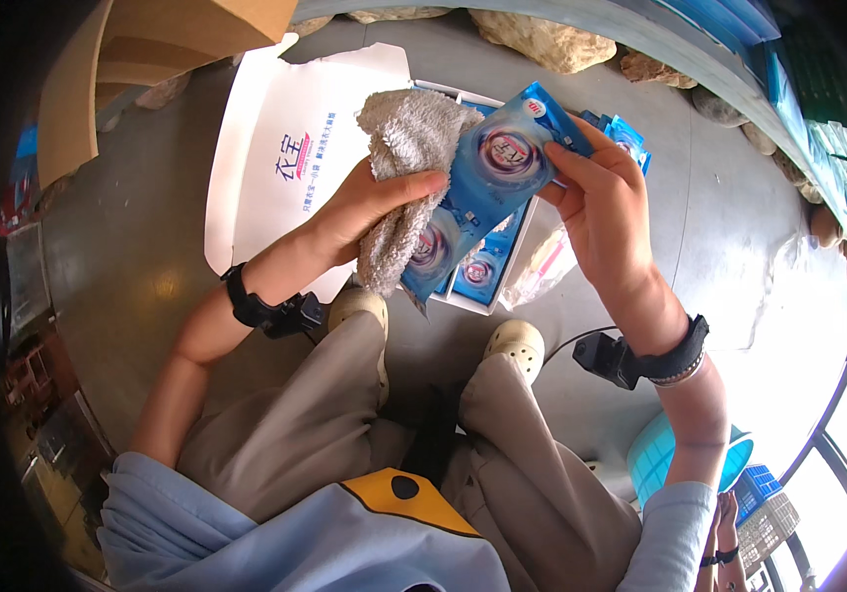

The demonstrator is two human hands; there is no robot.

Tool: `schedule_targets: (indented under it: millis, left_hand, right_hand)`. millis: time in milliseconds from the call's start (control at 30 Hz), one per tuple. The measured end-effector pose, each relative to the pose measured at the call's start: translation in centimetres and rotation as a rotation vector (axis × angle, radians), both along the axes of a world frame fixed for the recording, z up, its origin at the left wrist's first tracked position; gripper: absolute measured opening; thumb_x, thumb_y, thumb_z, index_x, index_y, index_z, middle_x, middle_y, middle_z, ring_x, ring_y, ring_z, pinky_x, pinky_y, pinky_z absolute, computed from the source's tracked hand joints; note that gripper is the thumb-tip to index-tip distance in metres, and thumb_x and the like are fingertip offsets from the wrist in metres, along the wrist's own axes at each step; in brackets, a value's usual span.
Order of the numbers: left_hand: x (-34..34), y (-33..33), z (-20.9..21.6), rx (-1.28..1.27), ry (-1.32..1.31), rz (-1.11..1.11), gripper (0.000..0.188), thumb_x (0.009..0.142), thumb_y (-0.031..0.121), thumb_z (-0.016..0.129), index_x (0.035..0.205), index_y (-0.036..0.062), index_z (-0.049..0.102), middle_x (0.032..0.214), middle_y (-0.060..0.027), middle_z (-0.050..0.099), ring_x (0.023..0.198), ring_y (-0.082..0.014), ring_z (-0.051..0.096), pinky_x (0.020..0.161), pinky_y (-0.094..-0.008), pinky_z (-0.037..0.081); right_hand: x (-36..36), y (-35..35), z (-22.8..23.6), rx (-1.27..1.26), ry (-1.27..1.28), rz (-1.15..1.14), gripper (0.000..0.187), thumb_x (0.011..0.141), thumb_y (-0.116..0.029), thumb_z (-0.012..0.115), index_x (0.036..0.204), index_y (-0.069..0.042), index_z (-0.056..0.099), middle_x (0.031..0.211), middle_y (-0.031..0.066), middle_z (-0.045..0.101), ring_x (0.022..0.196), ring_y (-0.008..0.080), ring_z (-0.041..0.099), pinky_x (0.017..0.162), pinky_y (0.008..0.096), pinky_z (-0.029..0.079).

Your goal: Using a small cloth to wipe down individually packaged laundry detergent pods and placing them into a white box.

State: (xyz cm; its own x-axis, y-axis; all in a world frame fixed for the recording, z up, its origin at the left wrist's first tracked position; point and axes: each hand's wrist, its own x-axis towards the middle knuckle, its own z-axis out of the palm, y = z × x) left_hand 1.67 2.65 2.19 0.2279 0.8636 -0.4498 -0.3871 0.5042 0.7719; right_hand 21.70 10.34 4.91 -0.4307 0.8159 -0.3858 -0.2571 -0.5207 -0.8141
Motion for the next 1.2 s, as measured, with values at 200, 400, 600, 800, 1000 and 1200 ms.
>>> schedule_targets:
  millis: [200,400,600,800,1000,1200]
  left_hand:
    - [-0.4,-0.9,-0.9,-0.084,-0.028,-0.041,0.055,0.071,0.030,0.068,0.111,0.0004,0.045,0.093,-0.0064,0.056,0.082,-0.0113,0.056,0.071,-0.0251,0.049]
    - [-0.7,-1.3,-1.0,-0.084,-0.009,-0.020,0.050,0.071,0.032,0.069,0.106,0.0039,0.048,0.087,-0.0017,0.054,0.076,-0.0085,0.053,0.067,-0.0229,0.045]
    - [-1.2,-1.5,-1.5,-0.131,-0.013,-0.072,0.060,0.072,0.030,0.067,0.117,0.0015,0.039,0.098,-0.0071,0.054,0.086,-0.0131,0.055,0.073,-0.0268,0.048]
    - [-1.4,-1.7,-0.8,-0.167,-0.021,-0.081,0.061,0.072,0.031,0.068,0.117,0.0020,0.039,0.096,-0.0069,0.053,0.085,-0.0128,0.055,0.072,-0.0266,0.048]
    - [-1.6,-2.6,-1.9,-0.248,-0.081,-0.111,0.059,0.074,0.027,0.066,0.120,0.0014,0.038,0.105,-0.0101,0.053,0.093,-0.0160,0.055,0.078,-0.0285,0.048]
    - [-2.0,-4.0,-1.1,-0.281,-0.220,-0.101,0.053,0.080,0.032,0.058,0.119,0.0021,0.040,0.109,-0.0098,0.052,0.097,-0.0147,0.053,0.083,-0.0283,0.045]
  right_hand:
    - [0.9,1.3,-1.1,-0.017,0.000,-0.042,0.024,0.083,0.002,0.043,0.105,0.010,0.047,0.093,0.0176,0.059,0.082,0.0214,0.061,0.076,0.0304,0.051]
    - [2.2,3.2,-1.9,0.023,-0.013,-0.051,0.023,0.083,0.002,0.043,0.104,0.010,0.047,0.092,0.0170,0.059,0.083,0.0206,0.060,0.076,0.0291,0.050]
    - [2.2,3.0,-1.4,0.031,-0.066,-0.089,0.025,0.083,0.002,0.043,0.106,0.011,0.048,0.093,0.0165,0.058,0.084,0.0200,0.060,0.077,0.0277,0.049]
    - [2.5,2.7,-0.5,0.141,-0.079,-0.083,0.027,0.083,0.002,0.042,0.107,0.011,0.047,0.094,0.0160,0.058,0.083,0.0193,0.060,0.076,0.0271,0.049]
    - [4.0,3.8,-1.4,0.228,-0.059,-0.160,0.024,0.083,0.001,0.044,0.104,0.011,0.049,0.092,0.0150,0.059,0.081,0.0174,0.060,0.073,0.0243,0.049]
    - [5.3,4.5,-1.0,0.243,-0.113,-0.259,0.024,0.083,0.001,0.044,0.105,0.010,0.049,0.092,0.0137,0.059,0.078,0.0155,0.059,0.070,0.0226,0.048]
